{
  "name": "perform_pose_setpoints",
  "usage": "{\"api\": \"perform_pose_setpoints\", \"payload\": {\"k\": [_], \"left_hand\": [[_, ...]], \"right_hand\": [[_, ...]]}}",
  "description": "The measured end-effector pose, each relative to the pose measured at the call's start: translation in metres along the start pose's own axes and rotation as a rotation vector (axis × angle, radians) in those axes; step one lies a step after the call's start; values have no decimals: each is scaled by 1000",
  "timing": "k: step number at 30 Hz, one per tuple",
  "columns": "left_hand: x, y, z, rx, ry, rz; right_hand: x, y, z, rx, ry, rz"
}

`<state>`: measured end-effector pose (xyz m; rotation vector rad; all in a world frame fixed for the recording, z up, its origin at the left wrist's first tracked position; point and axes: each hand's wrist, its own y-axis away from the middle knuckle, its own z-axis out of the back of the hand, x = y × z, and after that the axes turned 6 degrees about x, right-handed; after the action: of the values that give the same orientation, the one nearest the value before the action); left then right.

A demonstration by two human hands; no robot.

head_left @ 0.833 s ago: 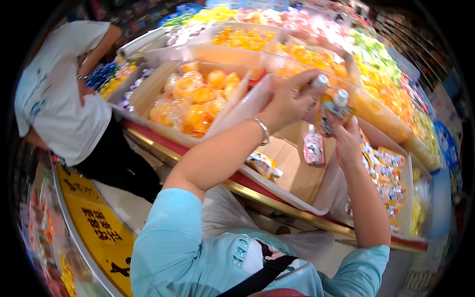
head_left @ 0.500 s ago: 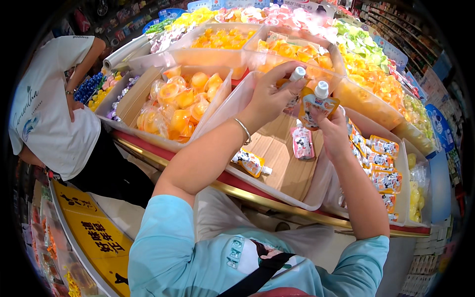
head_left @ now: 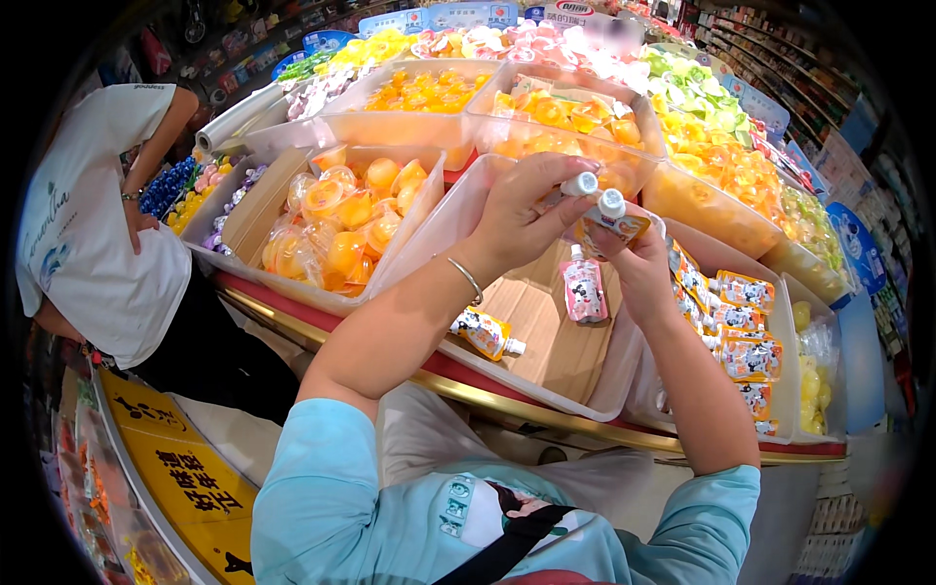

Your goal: The person repeatedly picks up small pouches from a bin, inspects them, and places them into a second bin. They also rearrange the bins on the shelf to organize the display.

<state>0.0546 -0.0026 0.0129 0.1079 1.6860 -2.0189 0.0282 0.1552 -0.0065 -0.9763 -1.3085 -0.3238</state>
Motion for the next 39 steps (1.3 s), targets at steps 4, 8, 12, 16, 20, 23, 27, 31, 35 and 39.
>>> {"api": "perform_pose_setpoints", "payload": {"k": [4,8,12,16,20,23,27,31,35,39], "left_hand": [[0,1,6,95,-169,-38],[0,7,1,31,91,138],[2,6,-1,58,125,178],[-2,7,0,63,99,235],[-5,6,0,68,204,279],[-15,3,-1,123,150,284],[-18,4,0,155,229,257],[-10,8,-1,214,281,293],[-5,4,-1,239,468,416],[-2,4,-11,281,411,531]], "right_hand": [[2,0,-3,9,-32,74],[3,0,-4,41,59,112],[1,1,-2,54,18,42],[0,2,-2,60,-46,-43],[-8,1,-4,78,-49,-60],[-8,3,-10,72,18,27],[10,1,-6,209,-16,-93],[-3,6,-2,308,-47,-301],[-4,8,-4,165,-111,-199],[1,6,-3,52,-251,-104]]}}
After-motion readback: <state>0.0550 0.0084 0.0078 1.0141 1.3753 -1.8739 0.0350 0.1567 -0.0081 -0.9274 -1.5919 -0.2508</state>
